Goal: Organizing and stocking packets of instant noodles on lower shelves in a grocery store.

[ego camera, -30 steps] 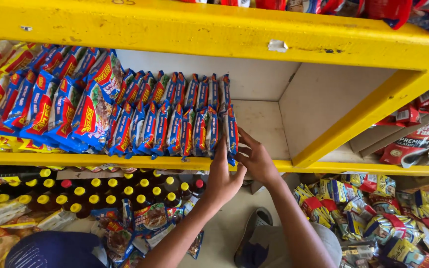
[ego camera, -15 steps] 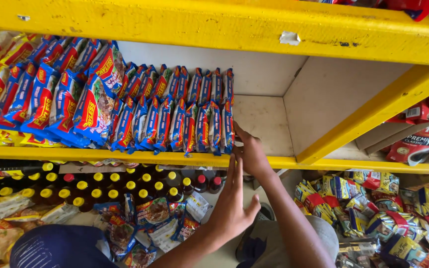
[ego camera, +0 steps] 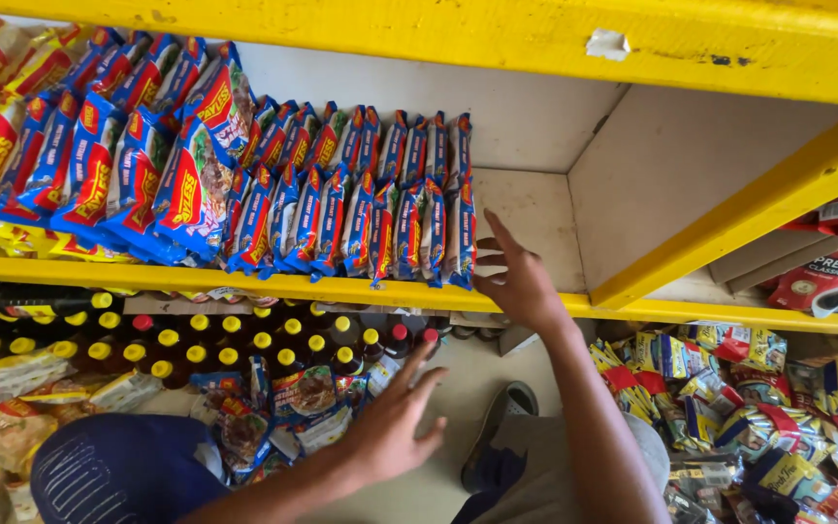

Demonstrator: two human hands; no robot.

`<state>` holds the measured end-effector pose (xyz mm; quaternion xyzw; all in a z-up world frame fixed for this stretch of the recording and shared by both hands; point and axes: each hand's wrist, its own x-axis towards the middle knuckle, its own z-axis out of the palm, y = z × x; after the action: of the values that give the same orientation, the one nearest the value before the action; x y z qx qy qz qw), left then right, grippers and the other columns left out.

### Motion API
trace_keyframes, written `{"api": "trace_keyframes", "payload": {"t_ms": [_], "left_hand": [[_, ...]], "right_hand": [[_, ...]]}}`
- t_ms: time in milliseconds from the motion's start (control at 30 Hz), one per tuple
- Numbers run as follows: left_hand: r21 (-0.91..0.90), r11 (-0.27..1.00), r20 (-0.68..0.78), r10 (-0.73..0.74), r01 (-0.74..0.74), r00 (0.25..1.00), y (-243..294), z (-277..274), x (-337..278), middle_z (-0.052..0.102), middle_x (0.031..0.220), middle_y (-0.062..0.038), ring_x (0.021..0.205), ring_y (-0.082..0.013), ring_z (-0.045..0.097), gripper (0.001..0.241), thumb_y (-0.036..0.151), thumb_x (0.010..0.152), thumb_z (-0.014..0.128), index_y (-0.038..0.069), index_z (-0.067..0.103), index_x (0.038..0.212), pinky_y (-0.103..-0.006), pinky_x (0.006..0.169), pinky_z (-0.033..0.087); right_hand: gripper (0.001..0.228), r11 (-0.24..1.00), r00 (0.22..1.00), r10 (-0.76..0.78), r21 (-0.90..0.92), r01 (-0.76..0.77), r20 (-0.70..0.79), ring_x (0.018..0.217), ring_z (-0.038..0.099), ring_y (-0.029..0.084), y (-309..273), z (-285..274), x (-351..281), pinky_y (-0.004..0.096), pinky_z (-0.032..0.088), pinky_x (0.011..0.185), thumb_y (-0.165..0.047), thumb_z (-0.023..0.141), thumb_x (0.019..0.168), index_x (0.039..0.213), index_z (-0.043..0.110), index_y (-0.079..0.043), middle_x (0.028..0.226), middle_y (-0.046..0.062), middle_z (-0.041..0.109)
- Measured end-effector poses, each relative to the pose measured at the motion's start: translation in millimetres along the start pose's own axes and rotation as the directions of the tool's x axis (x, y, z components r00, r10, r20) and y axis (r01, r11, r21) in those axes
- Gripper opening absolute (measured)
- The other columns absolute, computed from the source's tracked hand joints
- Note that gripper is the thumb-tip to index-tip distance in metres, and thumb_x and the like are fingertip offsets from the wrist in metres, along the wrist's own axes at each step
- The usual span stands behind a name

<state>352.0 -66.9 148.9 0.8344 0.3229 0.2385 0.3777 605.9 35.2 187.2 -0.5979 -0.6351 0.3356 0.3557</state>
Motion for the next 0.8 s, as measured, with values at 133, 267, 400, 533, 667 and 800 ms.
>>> {"api": "trace_keyframes", "payload": {"t_ms": [133, 267, 400, 533, 667, 800], "left_hand": [[0.059, 0.984, 0.149, -0.174, 0.167, 0.973, -40, -18, -10, 0.027, 0.163, -0.025, 0.135, -0.0420, 0.052, 0.051, 0.022, 0.088, 0.073, 0.004, 0.055, 0.133, -0.0454, 0.103, 0.053], [0.148, 0.970, 0.299, -0.230, 0.193, 0.926, -57, -43, -12, 0.033, 0.158, -0.023, 0.128, -0.0425, 0.055, 0.060, 0.030, 0.088, 0.073, 0.002, 0.050, 0.136, -0.0493, 0.100, 0.051], [0.547, 0.812, 0.515, -0.518, 0.204, 0.684, -111, -37, -25, 0.052, 0.146, -0.015, 0.127, -0.0392, 0.057, 0.058, 0.040, 0.094, 0.066, 0.010, 0.051, 0.140, -0.0580, 0.107, 0.044], [0.721, 0.647, 0.369, -0.661, 0.247, 0.653, -144, -24, -60, 0.052, 0.145, -0.019, 0.134, -0.0397, 0.052, 0.047, 0.032, 0.094, 0.065, 0.014, 0.057, 0.137, -0.0543, 0.107, 0.047], [0.580, 0.782, 0.278, -0.454, 0.229, 0.846, -153, -46, -73, 0.051, 0.144, -0.020, 0.134, -0.0411, 0.047, 0.068, 0.033, 0.079, 0.076, 0.006, 0.051, 0.136, -0.0574, 0.100, 0.044], [0.512, 0.782, 0.164, -0.494, 0.354, 0.854, -136, -83, -78, 0.063, 0.122, -0.016, 0.108, -0.0408, 0.064, 0.037, 0.023, 0.086, 0.066, 0.010, 0.061, 0.121, -0.0537, 0.087, 0.053]], "right_hand": [[0.090, 0.999, 0.999, 0.040, -0.019, -0.040, 0.001, 0.109, 0.070, 0.022, 1, -11, -1, 0.033, 0.063, 0.081, 0.003, 0.070, 0.084, 0.161, 0.026, -0.015, 0.134, 0.013, 0.063], [0.086, 0.999, 1.000, 0.023, -0.034, -0.023, -0.016, 0.110, 0.073, 0.020, 26, -17, -1, 0.032, 0.060, 0.077, 0.008, 0.059, 0.084, 0.162, 0.031, -0.015, 0.135, 0.013, 0.066], [0.058, 0.997, 0.984, -0.065, 0.034, 0.071, -0.167, 0.101, 0.073, 0.019, 35, -25, 6, 0.029, 0.060, 0.081, 0.006, 0.058, 0.093, 0.149, 0.049, -0.006, 0.121, 0.014, 0.070], [0.034, 0.998, 0.986, 0.037, -0.053, -0.046, -0.165, 0.084, 0.075, 0.016, 20, -28, -5, 0.029, 0.059, 0.071, 0.003, 0.058, 0.096, 0.129, 0.066, -0.002, 0.096, 0.010, 0.077], [0.025, 1.000, 0.989, 0.027, 0.010, -0.026, -0.143, 0.085, 0.075, 0.015, 12, -23, -12, 0.027, 0.060, 0.072, 0.003, 0.059, 0.101, 0.124, 0.068, 0.000, 0.097, 0.012, 0.076], [0.016, 0.990, 0.948, -0.124, -0.107, 0.096, -0.292, 0.077, 0.071, 0.014, -5, -20, -26, 0.025, 0.052, 0.064, 0.007, 0.054, 0.113, 0.117, 0.068, 0.001, 0.092, 0.007, 0.071]]}}
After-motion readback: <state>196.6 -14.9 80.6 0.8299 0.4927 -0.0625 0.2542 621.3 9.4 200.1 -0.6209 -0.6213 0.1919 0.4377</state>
